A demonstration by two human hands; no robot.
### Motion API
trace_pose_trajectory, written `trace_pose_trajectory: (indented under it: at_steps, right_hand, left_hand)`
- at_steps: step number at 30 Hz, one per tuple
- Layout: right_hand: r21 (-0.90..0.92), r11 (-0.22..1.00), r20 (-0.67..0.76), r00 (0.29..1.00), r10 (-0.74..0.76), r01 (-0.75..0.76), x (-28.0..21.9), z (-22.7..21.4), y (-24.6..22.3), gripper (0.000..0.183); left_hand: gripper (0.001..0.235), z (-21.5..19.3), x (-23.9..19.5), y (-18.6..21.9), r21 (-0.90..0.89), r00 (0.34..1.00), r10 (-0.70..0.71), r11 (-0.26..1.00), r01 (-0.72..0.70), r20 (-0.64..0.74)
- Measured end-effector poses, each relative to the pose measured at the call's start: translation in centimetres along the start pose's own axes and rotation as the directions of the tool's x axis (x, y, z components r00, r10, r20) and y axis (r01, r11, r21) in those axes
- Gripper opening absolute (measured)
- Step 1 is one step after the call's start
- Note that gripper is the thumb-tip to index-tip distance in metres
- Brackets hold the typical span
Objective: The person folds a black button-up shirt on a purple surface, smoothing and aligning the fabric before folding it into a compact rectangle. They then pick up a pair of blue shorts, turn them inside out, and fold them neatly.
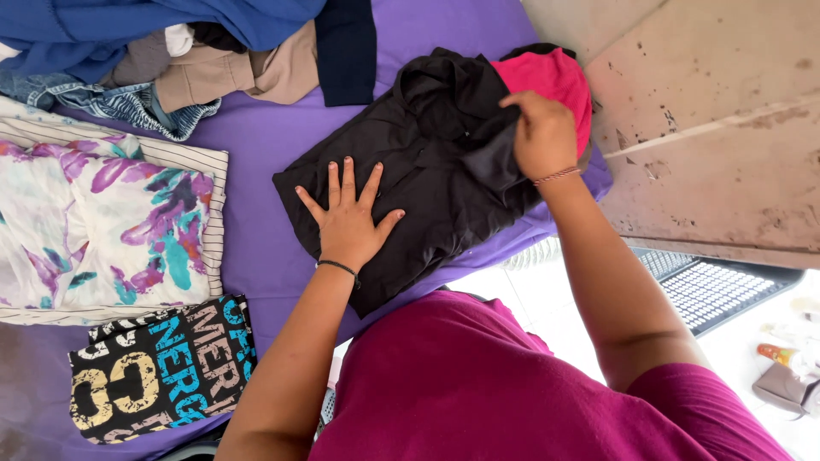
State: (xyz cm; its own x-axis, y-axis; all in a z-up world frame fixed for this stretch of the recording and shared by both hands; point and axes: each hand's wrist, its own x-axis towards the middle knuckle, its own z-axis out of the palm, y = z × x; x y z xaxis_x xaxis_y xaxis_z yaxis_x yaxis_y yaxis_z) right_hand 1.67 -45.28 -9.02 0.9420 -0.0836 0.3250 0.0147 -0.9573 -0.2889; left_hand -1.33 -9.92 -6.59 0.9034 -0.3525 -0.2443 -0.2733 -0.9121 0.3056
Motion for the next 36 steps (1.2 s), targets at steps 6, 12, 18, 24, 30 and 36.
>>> trace_pose_trajectory:
  at_steps: [6, 12, 18, 24, 30, 36]
  right_hand:
    - [0.102, 0.992, -0.041, 0.996, -0.075, 0.079, -2.6, -4.7, -5.3, 0.045]
    - [0.036, 0.927, 0.168, 0.912, -0.375, 0.374, -10.6, -0.4, -8.2, 0.066]
    - [0.002, 0.962, 0.348, 0.901, -0.258, 0.275, -9.0, 0.3, -5.3, 0.05]
    - [0.023, 0.938, 0.236, 0.91, -0.341, 0.346, -8.7, -1.6, -12.1, 0.06]
    - [0.035, 0.931, 0.445, 0.829, -0.34, 0.363, -9.4, 1.6, -13.0, 0.072]
    - [0.088, 0.922, 0.066, 0.921, -0.383, 0.377, -1.1, 0.6, -11.0, 0.019]
  left_hand:
    - [0.082, -1.0, -0.5, 0.4, 0.018, 1.0, 0.016, 1.0, -0.016, 0.007]
    - [0.085, -0.3, -1.6, 0.0, 0.041, 0.997, 0.073, 0.996, -0.074, 0.016]
    - [0.088, -0.8, -2.6, -0.4, 0.031, 0.988, 0.153, 0.988, -0.152, -0.014]
    - [0.093, 0.7, -3.2, -1.7, -0.016, 0.995, 0.082, 0.996, -0.083, -0.064]
    - [0.099, 1.3, -2.8, -1.3, 0.014, 0.998, 0.048, 0.999, -0.047, -0.05]
    - [0.099, 1.8, -2.1, -1.4, 0.001, 0.995, 0.062, 0.998, -0.062, -0.08]
